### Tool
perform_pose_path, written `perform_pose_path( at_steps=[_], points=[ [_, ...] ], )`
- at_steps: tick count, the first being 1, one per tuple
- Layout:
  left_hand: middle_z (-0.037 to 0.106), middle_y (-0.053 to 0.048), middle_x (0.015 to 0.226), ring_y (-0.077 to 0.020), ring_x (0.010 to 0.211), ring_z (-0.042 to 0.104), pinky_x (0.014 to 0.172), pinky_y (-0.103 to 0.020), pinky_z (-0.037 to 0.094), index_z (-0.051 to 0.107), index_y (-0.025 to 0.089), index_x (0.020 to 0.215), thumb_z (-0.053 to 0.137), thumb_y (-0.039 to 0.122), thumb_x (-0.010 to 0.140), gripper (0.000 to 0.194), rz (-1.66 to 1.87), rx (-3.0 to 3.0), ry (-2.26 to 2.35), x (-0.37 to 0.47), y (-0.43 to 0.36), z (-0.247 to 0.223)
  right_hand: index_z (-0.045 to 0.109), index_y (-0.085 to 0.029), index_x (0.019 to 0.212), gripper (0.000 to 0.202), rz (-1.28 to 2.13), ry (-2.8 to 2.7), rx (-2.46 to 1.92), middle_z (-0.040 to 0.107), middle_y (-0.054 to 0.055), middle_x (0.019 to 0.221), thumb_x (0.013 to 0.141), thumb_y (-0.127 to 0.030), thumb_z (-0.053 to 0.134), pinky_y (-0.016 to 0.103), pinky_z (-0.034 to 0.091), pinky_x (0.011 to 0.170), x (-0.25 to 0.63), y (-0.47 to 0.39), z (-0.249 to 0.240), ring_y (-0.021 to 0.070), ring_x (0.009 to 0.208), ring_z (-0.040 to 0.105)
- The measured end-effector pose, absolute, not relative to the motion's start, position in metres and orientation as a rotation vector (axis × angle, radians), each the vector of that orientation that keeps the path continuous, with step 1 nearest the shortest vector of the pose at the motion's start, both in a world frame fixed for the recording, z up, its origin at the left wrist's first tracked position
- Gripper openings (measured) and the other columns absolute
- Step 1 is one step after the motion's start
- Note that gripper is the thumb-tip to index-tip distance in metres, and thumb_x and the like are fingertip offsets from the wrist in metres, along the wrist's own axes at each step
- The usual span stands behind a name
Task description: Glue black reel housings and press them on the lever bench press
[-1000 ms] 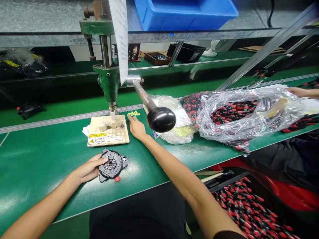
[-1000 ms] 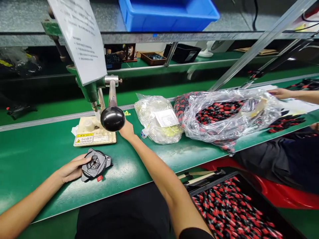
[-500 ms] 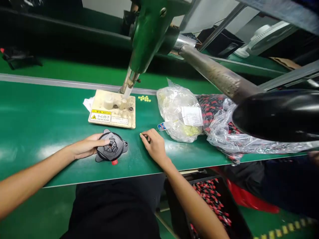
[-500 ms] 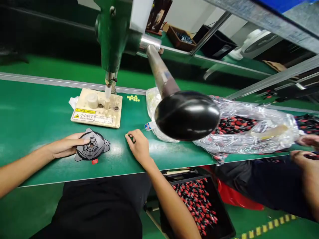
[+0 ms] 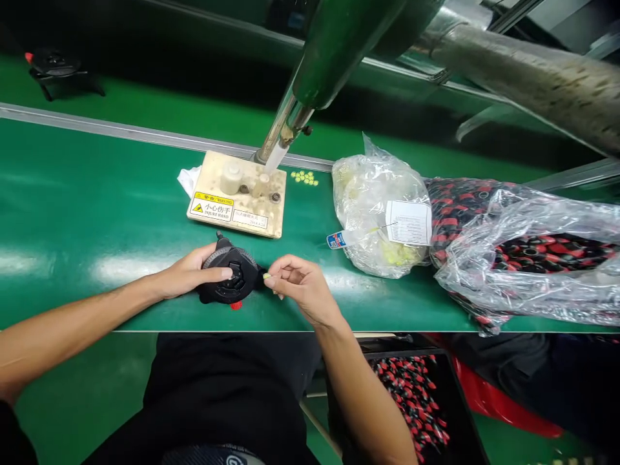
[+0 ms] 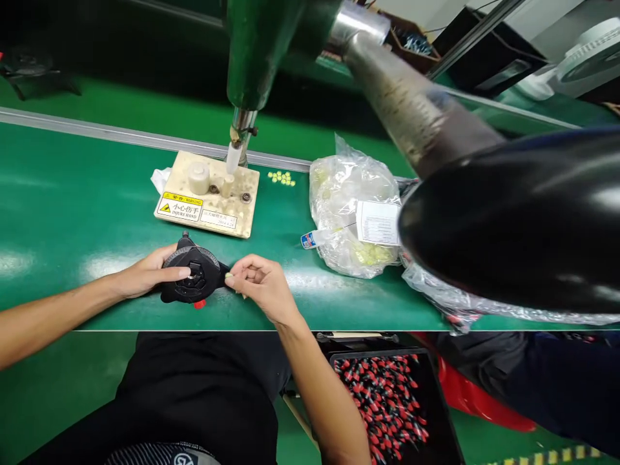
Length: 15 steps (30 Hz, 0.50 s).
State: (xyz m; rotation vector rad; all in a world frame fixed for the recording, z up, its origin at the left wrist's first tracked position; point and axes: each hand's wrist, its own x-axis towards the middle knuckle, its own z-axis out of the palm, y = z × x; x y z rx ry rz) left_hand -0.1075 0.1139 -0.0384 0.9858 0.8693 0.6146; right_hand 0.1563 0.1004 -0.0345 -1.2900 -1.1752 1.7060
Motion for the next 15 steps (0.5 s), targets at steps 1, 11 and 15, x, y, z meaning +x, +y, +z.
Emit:
perform_pose_path(
  at_steps=[1, 11, 15],
  points=[
    [0.077, -0.013, 0.118, -0.0285, 0.106, 0.072, 0.092, -0.037, 0.059, 0.065, 0.012, 0.126, 0.085, 0.049, 0.081, 0.062, 0.623, 1.017, 0.851, -0.108, 0.113, -0.039, 0.065, -0.019, 0.074, 0.044, 1.733, -1.157, -1.291, 0.061, -0.003, 0.064, 0.062, -0.045, 0.098, 0.021, 0.039, 0.047, 0.153, 0.1, -0.035, 0.0082, 0.052, 0.049],
    [0.079, -0.012, 0.109, -0.0279, 0.091, 0.077, 0.079, -0.037, 0.065, 0.07, 0.013, 0.128, 0.076, 0.047, 0.09, 0.051, 0.562, 1.088, 0.694, -0.113, 0.111, -0.036, 0.074, -0.02, 0.086, 0.027, 1.68, -1.365, -1.143, 0.059, 0.0, 0.081, 0.08, -0.043, 0.087, 0.023, 0.041, 0.056, 0.15, 0.083, -0.038, 0.0087, 0.063, 0.051],
    [0.079, -0.011, 0.107, -0.0283, 0.095, 0.077, 0.081, -0.037, 0.065, 0.073, 0.013, 0.121, 0.078, 0.048, 0.088, 0.048, 0.608, 1.143, 0.761, -0.11, 0.11, -0.037, 0.076, -0.022, 0.091, 0.022, 1.479, -1.408, -1.185, 0.061, 0.001, 0.083, 0.087, -0.043, 0.08, 0.026, 0.045, 0.061, 0.148, 0.076, -0.039, 0.0116, 0.068, 0.055]
  ],
)
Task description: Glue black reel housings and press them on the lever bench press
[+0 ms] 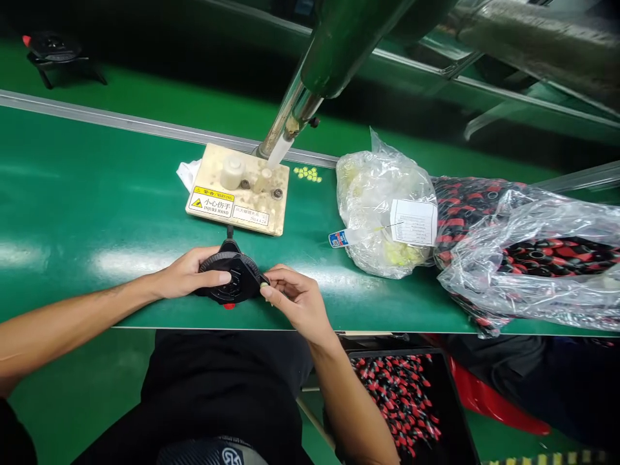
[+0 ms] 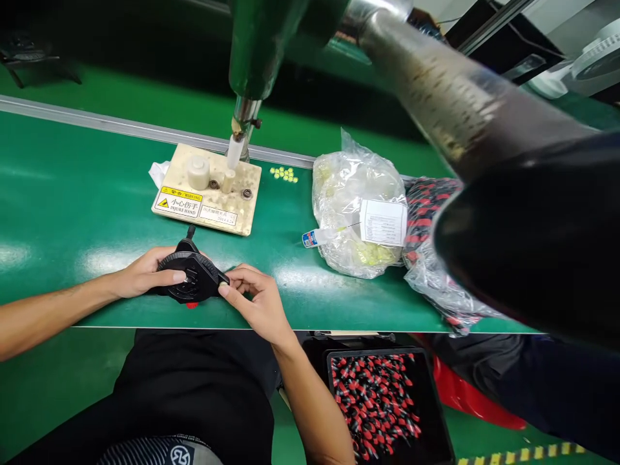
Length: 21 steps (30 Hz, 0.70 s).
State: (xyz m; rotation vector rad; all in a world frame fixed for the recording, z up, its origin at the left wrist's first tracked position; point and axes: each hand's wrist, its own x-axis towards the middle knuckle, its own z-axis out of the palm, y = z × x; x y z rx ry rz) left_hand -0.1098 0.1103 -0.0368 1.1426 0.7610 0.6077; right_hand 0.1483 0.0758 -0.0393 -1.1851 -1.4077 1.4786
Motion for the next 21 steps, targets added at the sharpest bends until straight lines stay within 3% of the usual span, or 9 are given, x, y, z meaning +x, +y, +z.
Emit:
perform_pose_path(
  at_steps=[5, 8, 13, 15, 18, 21],
  points=[
    [0.079, -0.011, 0.105, -0.0276, 0.084, 0.078, 0.074, -0.039, 0.065, 0.068, 0.014, 0.127, 0.072, 0.052, 0.091, 0.052, 0.508, 1.112, 0.723, -0.108, 0.11, -0.035, 0.074, -0.021, 0.083, 0.021, 1.485, -1.393, -1.221, 0.059, 0.0, 0.076, 0.088, -0.041, 0.08, 0.027, 0.043, 0.062, 0.147, 0.071, -0.041, 0.0121, 0.067, 0.053],
    [0.078, -0.011, 0.11, -0.0289, 0.097, 0.077, 0.082, -0.038, 0.064, 0.066, 0.016, 0.127, 0.073, 0.052, 0.091, 0.051, 0.618, 1.297, 0.869, -0.106, 0.106, -0.035, 0.073, -0.021, 0.08, 0.023, 1.41, -1.391, -1.222, 0.055, -0.001, 0.073, 0.089, -0.041, 0.078, 0.027, 0.04, 0.061, 0.145, 0.07, -0.042, 0.0114, 0.065, 0.049],
    [0.069, -0.014, 0.134, -0.0319, 0.12, 0.071, 0.101, -0.043, 0.059, 0.039, 0.024, 0.155, 0.086, 0.041, 0.081, 0.089, 0.838, 1.709, 1.139, -0.107, 0.088, -0.042, 0.075, -0.021, 0.081, 0.025, 1.316, -1.435, -1.208, 0.053, -0.001, 0.073, 0.094, -0.042, 0.072, 0.026, 0.039, 0.06, 0.138, 0.073, -0.053, 0.0114, 0.065, 0.048],
    [0.064, -0.015, 0.142, -0.0311, 0.125, 0.068, 0.105, -0.043, 0.058, 0.038, 0.026, 0.157, 0.083, 0.038, 0.085, 0.085, 0.922, 1.901, 1.158, -0.113, 0.086, -0.041, 0.078, -0.022, 0.099, 0.023, 1.347, -1.451, -1.165, 0.059, 0.001, 0.081, 0.094, -0.044, 0.072, 0.026, 0.044, 0.062, 0.135, 0.075, -0.061, 0.0124, 0.068, 0.053],
    [0.063, -0.013, 0.142, -0.0285, 0.126, 0.067, 0.107, -0.041, 0.056, 0.047, 0.026, 0.151, 0.078, 0.04, 0.09, 0.07, 1.154, 2.01, 1.228, -0.127, 0.102, -0.024, 0.07, -0.026, 0.132, 0.045, 1.354, -1.472, -1.151, 0.067, 0.003, 0.096, 0.091, -0.044, 0.076, 0.028, 0.051, 0.066, 0.135, 0.075, -0.07, 0.0132, 0.071, 0.059],
    [0.062, -0.012, 0.144, -0.0287, 0.13, 0.063, 0.112, -0.041, 0.051, 0.055, 0.024, 0.143, 0.077, 0.045, 0.089, 0.062, 1.259, 1.916, 1.384, -0.135, 0.143, 0.005, 0.076, -0.025, 0.118, 0.029, 1.259, -1.575, -1.151, 0.069, 0.004, 0.092, 0.097, -0.043, 0.069, 0.029, 0.053, 0.07, 0.137, 0.073, -0.073, 0.0156, 0.075, 0.063]
  ],
)
